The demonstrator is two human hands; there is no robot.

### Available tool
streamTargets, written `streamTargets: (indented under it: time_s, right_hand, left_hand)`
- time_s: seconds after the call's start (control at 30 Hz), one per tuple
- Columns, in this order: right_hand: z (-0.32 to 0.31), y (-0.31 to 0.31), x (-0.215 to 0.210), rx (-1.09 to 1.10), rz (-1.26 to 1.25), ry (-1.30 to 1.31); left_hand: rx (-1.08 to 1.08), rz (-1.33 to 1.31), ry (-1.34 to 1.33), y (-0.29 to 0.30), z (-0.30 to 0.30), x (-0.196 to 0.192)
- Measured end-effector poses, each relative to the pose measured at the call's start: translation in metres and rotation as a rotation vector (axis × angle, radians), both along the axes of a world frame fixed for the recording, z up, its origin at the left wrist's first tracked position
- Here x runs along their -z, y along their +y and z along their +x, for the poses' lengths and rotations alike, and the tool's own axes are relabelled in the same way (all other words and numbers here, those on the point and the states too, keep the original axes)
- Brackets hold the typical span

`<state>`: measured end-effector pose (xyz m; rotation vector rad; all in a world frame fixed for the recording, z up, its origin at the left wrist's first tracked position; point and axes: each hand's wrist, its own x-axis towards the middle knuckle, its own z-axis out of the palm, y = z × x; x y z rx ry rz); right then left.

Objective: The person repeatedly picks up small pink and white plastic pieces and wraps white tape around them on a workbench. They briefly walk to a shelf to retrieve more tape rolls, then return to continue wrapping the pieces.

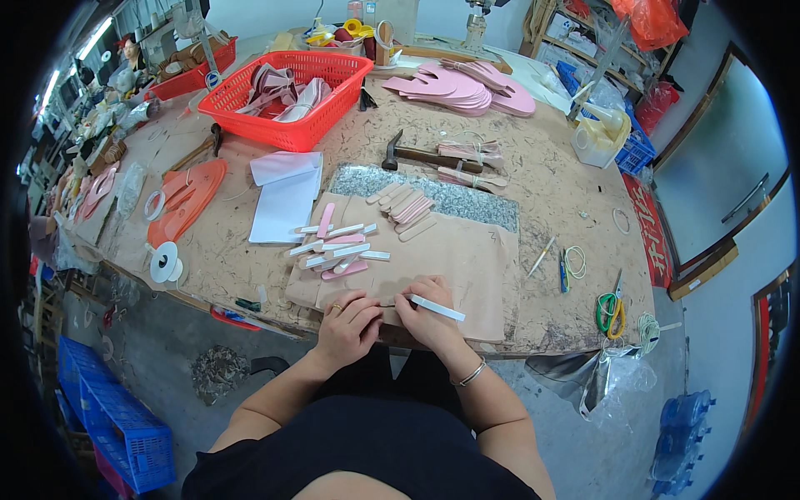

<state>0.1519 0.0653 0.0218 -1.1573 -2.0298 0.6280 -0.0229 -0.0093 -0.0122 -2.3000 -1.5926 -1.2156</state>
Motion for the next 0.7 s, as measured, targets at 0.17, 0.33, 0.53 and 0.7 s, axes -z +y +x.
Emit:
streamTargets:
  time_s: [0.17,0.33,0.53,0.7]
  right_hand:
    - [-0.002,-0.001,0.000,0.021,0.017,-0.007]
    - [-0.001,-0.006,0.004,0.054,0.100,-0.121]
    - [0.005,-0.038,-0.003,0.203,0.481,-0.527]
    - [0.016,-0.024,-0.019,0.370,0.430,-0.358]
  left_hand:
    - [-0.011,-0.002,0.030,0.000,0.000,0.001]
    - [0.000,-0.063,0.155,-0.003,0.003,-0.005]
    - [-0.057,-0.045,0.252,-0.001,0.013,-0.001]
    - [-0.074,-0.080,0.276,-0.001,0.013,0.000]
